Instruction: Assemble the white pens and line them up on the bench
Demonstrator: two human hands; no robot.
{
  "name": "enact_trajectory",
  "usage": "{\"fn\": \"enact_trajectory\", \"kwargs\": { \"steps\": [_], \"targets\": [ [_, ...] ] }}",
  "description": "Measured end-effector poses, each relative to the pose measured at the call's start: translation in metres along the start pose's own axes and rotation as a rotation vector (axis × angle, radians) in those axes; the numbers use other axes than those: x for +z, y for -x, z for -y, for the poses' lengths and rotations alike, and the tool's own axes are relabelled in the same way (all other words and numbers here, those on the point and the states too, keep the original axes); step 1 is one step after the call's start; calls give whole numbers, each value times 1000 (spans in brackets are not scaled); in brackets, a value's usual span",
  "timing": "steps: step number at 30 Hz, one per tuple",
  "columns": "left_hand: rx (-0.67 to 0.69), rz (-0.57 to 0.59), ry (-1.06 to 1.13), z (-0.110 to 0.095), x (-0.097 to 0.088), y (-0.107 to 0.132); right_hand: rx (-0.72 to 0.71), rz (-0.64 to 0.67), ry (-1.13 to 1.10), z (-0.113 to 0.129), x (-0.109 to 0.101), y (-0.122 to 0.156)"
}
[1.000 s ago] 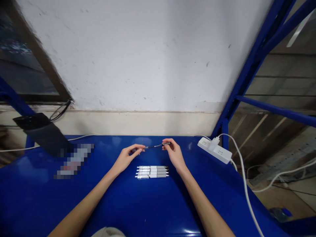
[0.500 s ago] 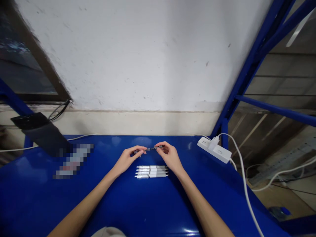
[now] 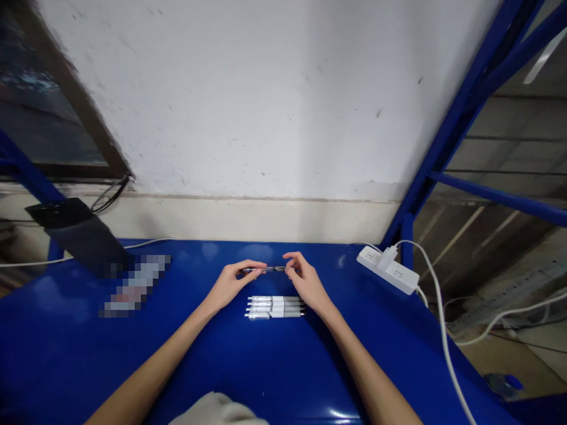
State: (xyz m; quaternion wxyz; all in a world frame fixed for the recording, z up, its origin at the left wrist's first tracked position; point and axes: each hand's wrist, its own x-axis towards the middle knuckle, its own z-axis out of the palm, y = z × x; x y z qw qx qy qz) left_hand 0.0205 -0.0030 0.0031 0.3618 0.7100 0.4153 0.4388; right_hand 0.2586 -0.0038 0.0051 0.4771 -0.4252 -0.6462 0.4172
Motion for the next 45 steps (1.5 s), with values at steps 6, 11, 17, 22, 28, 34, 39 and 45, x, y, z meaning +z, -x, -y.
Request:
{"fn": "enact_trajectory", "kwargs": {
  "steps": [6, 11, 17, 22, 28, 34, 39, 45],
  "targets": [
    [11, 0, -18, -3, 0, 0, 78, 14, 30, 2, -6, -1],
    [7, -9, -21, -1, -1, 0, 22, 53, -1, 3, -7, -1],
    [-21, 8, 24, 2, 2, -3, 50, 43, 32, 5, -6, 1],
    [41, 20, 12, 2, 4, -3, 105, 41, -53, 1, -5, -1],
    [-48, 5, 62, 2, 4, -1, 44, 14, 61, 5, -3, -1],
    [46, 15, -34, 0, -4, -3, 203, 100, -99, -5, 4, -1],
    [44, 25, -59, -1, -10, -4, 166, 71, -15, 6, 9, 5],
    [-73, 21, 33, -5, -15, -2, 47, 138, 74, 26, 9, 11]
  ]
}}
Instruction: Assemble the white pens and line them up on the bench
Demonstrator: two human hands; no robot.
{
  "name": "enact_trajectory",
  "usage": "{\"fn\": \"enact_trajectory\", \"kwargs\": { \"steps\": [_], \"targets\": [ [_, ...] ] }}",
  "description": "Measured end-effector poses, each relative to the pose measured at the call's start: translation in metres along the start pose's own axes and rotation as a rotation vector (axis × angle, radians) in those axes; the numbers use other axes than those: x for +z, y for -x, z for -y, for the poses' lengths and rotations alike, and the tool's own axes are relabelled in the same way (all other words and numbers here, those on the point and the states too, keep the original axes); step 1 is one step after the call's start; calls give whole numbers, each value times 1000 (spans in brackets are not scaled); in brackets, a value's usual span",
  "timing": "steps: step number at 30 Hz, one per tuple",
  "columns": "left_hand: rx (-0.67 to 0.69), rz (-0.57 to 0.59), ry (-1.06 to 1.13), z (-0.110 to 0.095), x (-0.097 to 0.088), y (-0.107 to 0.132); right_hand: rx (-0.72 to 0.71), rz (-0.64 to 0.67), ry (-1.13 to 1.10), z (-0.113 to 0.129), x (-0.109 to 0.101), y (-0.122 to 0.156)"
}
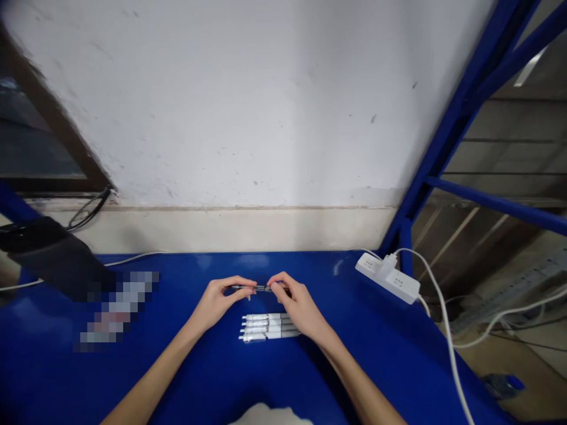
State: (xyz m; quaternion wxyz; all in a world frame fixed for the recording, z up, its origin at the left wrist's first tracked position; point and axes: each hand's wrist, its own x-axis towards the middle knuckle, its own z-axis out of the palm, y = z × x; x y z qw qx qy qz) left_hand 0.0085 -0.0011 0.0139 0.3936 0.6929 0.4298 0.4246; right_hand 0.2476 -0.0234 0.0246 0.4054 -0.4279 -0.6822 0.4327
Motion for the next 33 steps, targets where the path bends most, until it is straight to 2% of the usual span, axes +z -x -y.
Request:
{"fn": "enact_trajectory", "kwargs": {
  "steps": [5, 9, 11, 13, 16, 19, 22, 25, 27, 29, 33],
  "targets": [
    [-9, 24, 157, -3, 5, 0, 17, 58, -139, -2, -1, -2],
    [-36, -86, 304, -1, 17, -6, -21, 108, -158, -1, 5, 0],
    [-12, -113, 332, -4, 24, -9, -50, 79, -115, -2, 9, 1],
    [24, -67, 316, -11, 29, -11, -82, -34, -74, -3, 12, 1],
    [74, 87, 209, -27, 34, -10, -127, -195, -167, -4, 13, -3],
    [94, 206, 57, -47, 39, -6, -149, -203, -291, -2, 11, -6],
    [91, 246, -58, -64, 41, -5, -142, -226, -354, 0, 7, -8],
    [93, 243, -165, -71, 31, -7, -119, -304, -556, 3, 0, -10],
    [76, 217, -236, -65, 17, -8, -115, -326, -710, 4, -5, -12],
    [50, 189, -319, -50, -2, -7, -120, -332, -807, 6, -11, -15],
    [-112, 248, -420, -10, -34, 3, -81, -306, -895, 8, -21, -16]
  ]
}}
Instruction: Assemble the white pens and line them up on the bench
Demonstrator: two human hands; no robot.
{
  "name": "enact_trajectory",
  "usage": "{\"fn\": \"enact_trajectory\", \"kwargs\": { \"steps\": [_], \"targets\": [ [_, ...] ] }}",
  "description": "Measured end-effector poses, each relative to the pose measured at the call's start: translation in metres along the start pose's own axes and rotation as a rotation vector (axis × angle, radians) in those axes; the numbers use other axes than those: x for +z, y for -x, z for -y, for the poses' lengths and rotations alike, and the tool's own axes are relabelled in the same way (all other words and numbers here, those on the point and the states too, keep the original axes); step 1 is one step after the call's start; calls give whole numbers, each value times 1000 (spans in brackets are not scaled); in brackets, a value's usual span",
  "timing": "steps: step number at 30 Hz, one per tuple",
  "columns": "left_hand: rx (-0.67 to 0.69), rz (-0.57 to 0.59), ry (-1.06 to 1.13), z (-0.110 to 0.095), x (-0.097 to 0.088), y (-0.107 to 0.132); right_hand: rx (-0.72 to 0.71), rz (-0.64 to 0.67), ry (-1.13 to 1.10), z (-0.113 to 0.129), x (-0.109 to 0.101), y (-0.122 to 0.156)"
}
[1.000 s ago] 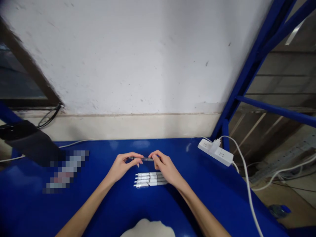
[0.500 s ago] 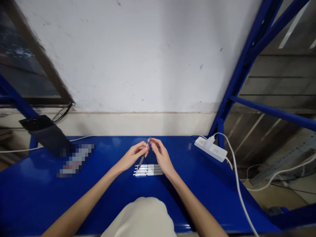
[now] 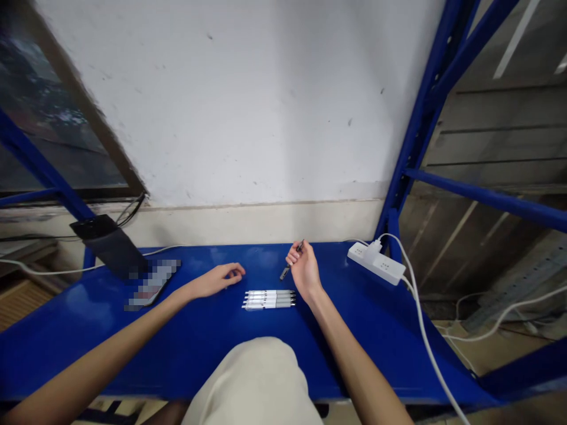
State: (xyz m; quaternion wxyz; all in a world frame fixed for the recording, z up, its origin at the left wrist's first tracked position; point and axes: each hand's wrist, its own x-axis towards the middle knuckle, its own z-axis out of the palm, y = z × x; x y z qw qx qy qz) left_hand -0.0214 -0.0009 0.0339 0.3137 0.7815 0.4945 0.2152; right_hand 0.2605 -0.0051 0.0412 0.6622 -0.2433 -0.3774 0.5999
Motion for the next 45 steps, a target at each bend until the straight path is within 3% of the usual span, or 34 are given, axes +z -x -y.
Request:
{"fn": "enact_trajectory", "kwargs": {
  "steps": [4, 9, 16, 23, 27, 32, 39, 45],
  "targets": [
    [-19, -16, -13, 26, 7, 4, 59, 16, -86, 6, -5, -1],
    [-21, -5, -40, 33, 13, -1, 42, -18, -118, 13, -7, 0],
    [-22, 56, -102, 39, 11, -5, 103, 7, -411, 12, -7, -1],
    [34, 140, -236, 29, 5, 0, 140, -14, -446, 4, -9, 1],
    [96, 283, -452, 18, -10, 15, 108, 9, -466, 0, -10, 2],
    [116, 389, -509, 10, -18, 33, 140, 19, -467, -7, -7, 5],
    [136, 131, -420, 7, 10, 22, 72, -7, -478, -2, -13, -1],
    [81, -235, -430, 27, 52, 4, 67, -13, -477, 5, -19, 0]
  ]
}}
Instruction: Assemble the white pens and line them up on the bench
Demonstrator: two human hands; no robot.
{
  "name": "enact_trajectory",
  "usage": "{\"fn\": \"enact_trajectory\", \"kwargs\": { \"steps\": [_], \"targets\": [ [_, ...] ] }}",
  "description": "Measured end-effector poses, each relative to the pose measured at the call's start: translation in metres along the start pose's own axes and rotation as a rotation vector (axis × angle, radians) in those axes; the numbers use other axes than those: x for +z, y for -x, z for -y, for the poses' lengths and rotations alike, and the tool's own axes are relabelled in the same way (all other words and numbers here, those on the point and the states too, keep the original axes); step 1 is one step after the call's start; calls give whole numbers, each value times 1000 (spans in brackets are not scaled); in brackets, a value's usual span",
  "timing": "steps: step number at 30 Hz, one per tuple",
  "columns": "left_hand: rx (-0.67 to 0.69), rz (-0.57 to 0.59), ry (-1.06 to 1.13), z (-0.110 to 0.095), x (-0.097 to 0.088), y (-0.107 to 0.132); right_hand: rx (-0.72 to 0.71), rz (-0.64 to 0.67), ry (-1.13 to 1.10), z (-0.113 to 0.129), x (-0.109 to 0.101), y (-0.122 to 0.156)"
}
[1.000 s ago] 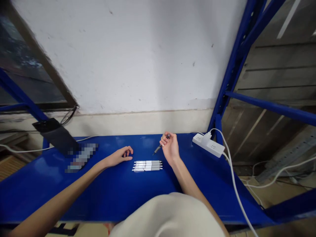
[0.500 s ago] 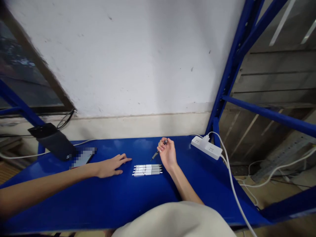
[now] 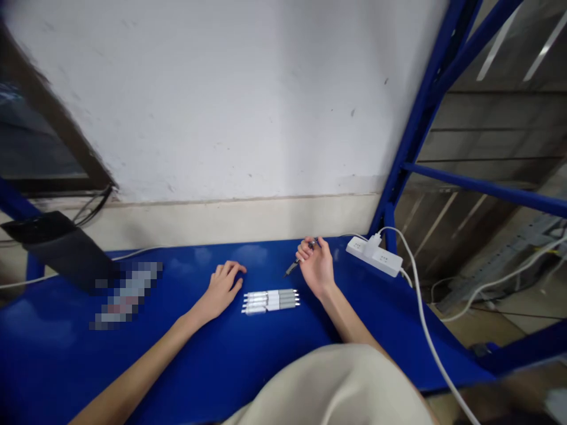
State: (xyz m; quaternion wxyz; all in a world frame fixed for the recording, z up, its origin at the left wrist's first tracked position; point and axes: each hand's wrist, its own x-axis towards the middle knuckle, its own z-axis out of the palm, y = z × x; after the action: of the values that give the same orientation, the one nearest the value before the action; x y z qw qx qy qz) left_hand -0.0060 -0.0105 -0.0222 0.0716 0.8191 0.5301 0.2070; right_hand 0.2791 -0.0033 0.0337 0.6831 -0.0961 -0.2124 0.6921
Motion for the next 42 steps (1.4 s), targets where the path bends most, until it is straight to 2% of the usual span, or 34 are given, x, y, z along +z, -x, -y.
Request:
{"fn": "enact_trajectory", "kwargs": {
  "steps": [2, 4, 6, 9, 22, 27, 32, 37, 42],
  "targets": [
    [-11, -64, -49, 1, 12, 4, -7, 22, -24, 1, -1, 2],
    [2, -47, -76, 2, 18, 8, -25, 27, -48, -1, -1, 4],
    [-7, -44, -95, 2, 20, 10, 29, 14, -61, -4, -2, 5],
    [-10, -48, -109, 2, 19, 11, 72, 44, -55, -10, -2, 6],
    [-1, -47, -77, -4, 14, 15, -33, 2, 70, -2, 7, 2],
    [-10, -10, -81, -4, 12, 15, -58, -17, 94, -2, 12, 2],
    [-9, 27, -100, 0, 5, 7, -19, -9, 39, -3, 18, 3],
    [5, -36, -90, 2, 3, 0, -39, -44, 93, -4, 15, 0],
    [-3, -56, -20, 0, 3, 3, -10, -70, 88, -4, 9, -7]
  ]
}}
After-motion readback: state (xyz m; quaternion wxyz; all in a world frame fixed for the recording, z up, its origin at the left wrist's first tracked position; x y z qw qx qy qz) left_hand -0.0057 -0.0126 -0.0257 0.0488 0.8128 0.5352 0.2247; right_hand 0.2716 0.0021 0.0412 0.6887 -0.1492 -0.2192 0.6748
